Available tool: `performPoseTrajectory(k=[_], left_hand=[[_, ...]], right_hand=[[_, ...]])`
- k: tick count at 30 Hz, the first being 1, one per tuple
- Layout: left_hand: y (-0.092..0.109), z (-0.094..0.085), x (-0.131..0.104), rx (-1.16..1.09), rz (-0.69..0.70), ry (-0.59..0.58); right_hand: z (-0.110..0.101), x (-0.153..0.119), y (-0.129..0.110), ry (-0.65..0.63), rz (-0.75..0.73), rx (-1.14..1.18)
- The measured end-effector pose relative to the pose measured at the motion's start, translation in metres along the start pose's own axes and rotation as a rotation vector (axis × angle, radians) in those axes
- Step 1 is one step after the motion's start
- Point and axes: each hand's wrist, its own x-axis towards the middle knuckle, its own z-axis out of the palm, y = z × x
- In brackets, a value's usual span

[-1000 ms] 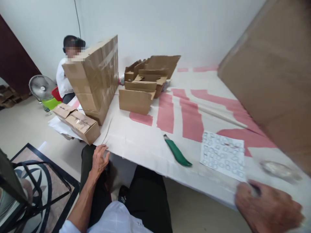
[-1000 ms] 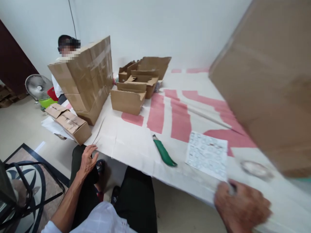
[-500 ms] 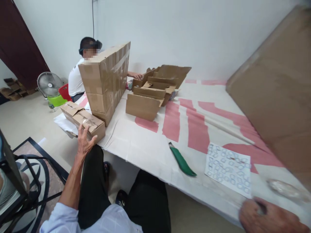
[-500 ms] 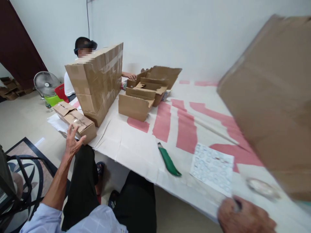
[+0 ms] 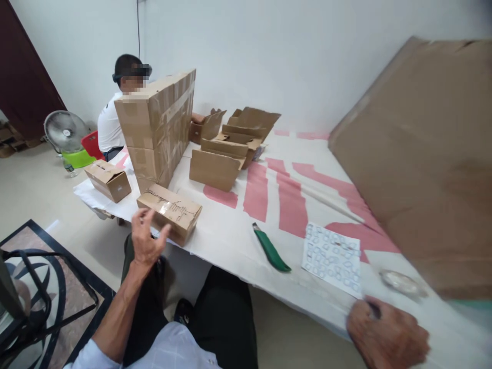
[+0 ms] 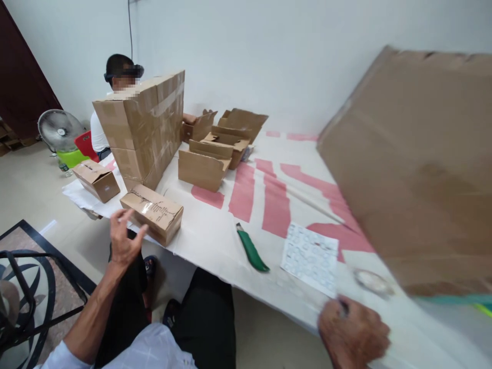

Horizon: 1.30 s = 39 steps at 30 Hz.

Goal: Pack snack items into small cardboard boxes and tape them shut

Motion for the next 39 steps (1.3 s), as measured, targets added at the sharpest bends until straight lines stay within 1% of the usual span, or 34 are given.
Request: performPoseTrajectory(k=[1,2,3,4,5,6,8,9,11,14,17,19,21,23,25,28,31,33,36,39], left_hand=[[-0.011,-0.004,0.009,-0.025,-0.082,0.053],[-0.024,-0.007,0.019,-0.064,-0.185,0.076],[-0.038,-0.008,0.029,-0.122,-0.293,0.056],[-0.051,-0.007,0.038,-0.2,-0.391,-0.002],[-0.063,-0.006,0.045,-0.293,-0.461,-0.087],[-0.072,-0.003,0.049,-0.384,-0.503,-0.169],[-0.083,0.003,0.05,-0.508,-0.529,-0.279],[-0.085,0.006,0.047,-0.538,-0.525,-0.295],[-0.083,0.01,0.036,-0.554,-0.513,-0.287],[-0.075,0.013,0.015,-0.587,-0.497,-0.302],[-0.067,0.016,0.003,-0.636,-0.521,-0.385],[-0.064,0.018,0.001,-0.677,-0.553,-0.452],[-0.062,0.02,0.005,-0.717,-0.575,-0.508],[-0.062,0.02,0.011,-0.746,-0.583,-0.546],[-0.062,0.019,0.016,-0.751,-0.593,-0.578],[-0.063,0.017,0.017,-0.737,-0.587,-0.636],[-0.061,0.016,0.014,-0.745,-0.532,-0.695],[-0.058,0.018,0.012,-0.779,-0.498,-0.706],[-0.048,0.026,0.012,-0.822,-0.467,-0.699],[-0.035,0.036,0.017,-0.825,-0.393,-0.674]], right_hand=[[0.001,0.0,0.001,0.001,0.038,-0.005],[0.002,0.0,0.002,0.01,0.087,-0.01],[0.003,0.0,0.003,0.025,0.126,-0.01],[0.004,0.001,0.002,0.037,0.13,0.0],[0.005,0.001,0.001,0.061,0.118,0.014],[0.005,0.002,-0.002,0.096,0.094,0.03],[0.004,0.001,-0.015,0.166,0.008,0.079],[0.003,0.001,-0.026,0.187,-0.045,0.115],[-0.002,-0.001,-0.057,0.177,-0.157,0.213],[-0.01,-0.005,-0.122,0.036,-0.332,0.393],[-0.013,-0.011,-0.193,-0.111,-0.557,0.521],[-0.01,-0.017,-0.231,-0.217,-0.679,0.556],[-0.004,-0.025,-0.258,-0.303,-0.762,0.56],[0.002,-0.033,-0.272,-0.353,-0.802,0.569],[0.008,-0.038,-0.277,-0.365,-0.805,0.594],[0.012,-0.042,-0.269,-0.348,-0.773,0.626],[0.013,-0.04,-0.252,-0.3,-0.722,0.661],[0.014,-0.037,-0.238,-0.274,-0.683,0.694],[0.016,-0.029,-0.218,-0.285,-0.615,0.734],[0.016,-0.025,-0.202,-0.327,-0.532,0.783]])
